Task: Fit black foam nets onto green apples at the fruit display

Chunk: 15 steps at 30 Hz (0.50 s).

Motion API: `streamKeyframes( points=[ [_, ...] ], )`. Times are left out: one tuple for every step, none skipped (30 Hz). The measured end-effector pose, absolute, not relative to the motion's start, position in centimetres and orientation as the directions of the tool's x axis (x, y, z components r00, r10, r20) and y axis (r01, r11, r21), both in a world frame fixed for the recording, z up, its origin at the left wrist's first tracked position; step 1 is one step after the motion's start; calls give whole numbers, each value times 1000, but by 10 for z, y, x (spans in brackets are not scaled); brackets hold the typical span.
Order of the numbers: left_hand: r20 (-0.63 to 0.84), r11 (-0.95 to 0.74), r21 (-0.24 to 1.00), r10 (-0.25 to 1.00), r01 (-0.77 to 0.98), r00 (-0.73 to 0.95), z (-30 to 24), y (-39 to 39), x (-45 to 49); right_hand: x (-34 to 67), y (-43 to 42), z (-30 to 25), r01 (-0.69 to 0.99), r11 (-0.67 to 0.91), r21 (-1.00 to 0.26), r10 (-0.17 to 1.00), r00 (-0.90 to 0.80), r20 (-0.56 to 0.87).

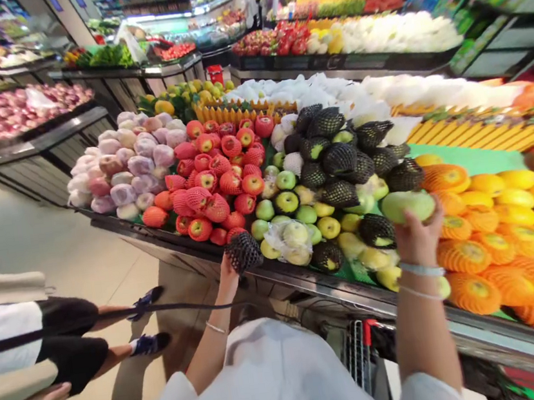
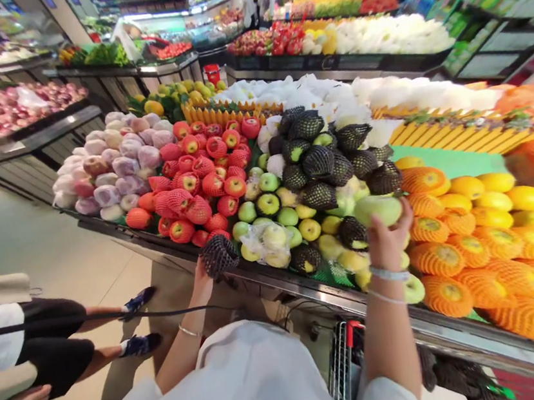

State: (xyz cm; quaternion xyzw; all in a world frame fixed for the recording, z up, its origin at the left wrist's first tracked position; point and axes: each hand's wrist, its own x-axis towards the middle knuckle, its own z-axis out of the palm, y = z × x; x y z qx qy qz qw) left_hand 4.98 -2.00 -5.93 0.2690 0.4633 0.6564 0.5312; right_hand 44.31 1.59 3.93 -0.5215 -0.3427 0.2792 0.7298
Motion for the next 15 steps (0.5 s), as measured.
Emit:
streamKeyframes(
  points=[
    [-125,6,897,963,-442,-241,-58,-24,49,418,4,39,-159,346,-924,770,611,183],
    [-111,21,899,977,-438,-183,-57,-27,48,392,-7,37,-287,354,-890,811,568,139],
    [-99,36,900,987,-434,-124,-55,-31,48,365,-18,34,-435,298,-849,881,468,70],
    [-91,51,901,993,-431,-72,-53,-35,47,340,-27,31,-578,201,-791,926,375,-39],
    [-91,69,902,995,-427,-32,-51,-38,47,315,-36,27,-684,92,-724,946,288,-152],
    [-98,87,903,995,-421,-5,-48,-41,46,292,-44,23,-747,-34,-664,952,178,-249],
    [-109,105,906,994,-409,13,-45,-43,46,272,-50,21,-776,-133,-616,948,82,-308],
    [-119,121,913,992,-389,29,-42,-44,46,254,-56,19,-788,-176,-590,943,38,-331],
    [-127,132,925,991,-356,36,-39,-44,46,240,-60,19,-784,-162,-600,948,44,-314],
    [-130,135,940,991,-312,38,-37,-42,46,229,-62,19,-761,-120,-638,959,77,-271],
    [-124,128,958,992,-258,35,-35,-40,46,221,-64,19,-725,-61,-686,968,124,-217],
    [-105,110,974,994,-200,32,-34,-37,45,216,-65,20,-675,-5,-738,974,165,-158],
    [-73,78,986,996,-144,42,-33,-34,45,214,-65,21,-617,33,-786,977,186,-105],
    [-32,37,994,998,-99,60,-32,-30,44,213,-65,21,-561,53,-826,979,194,-69],
    [8,-2,998,997,-70,82,-31,-27,44,213,-65,21,-508,64,-859,979,198,-44]
  ],
)
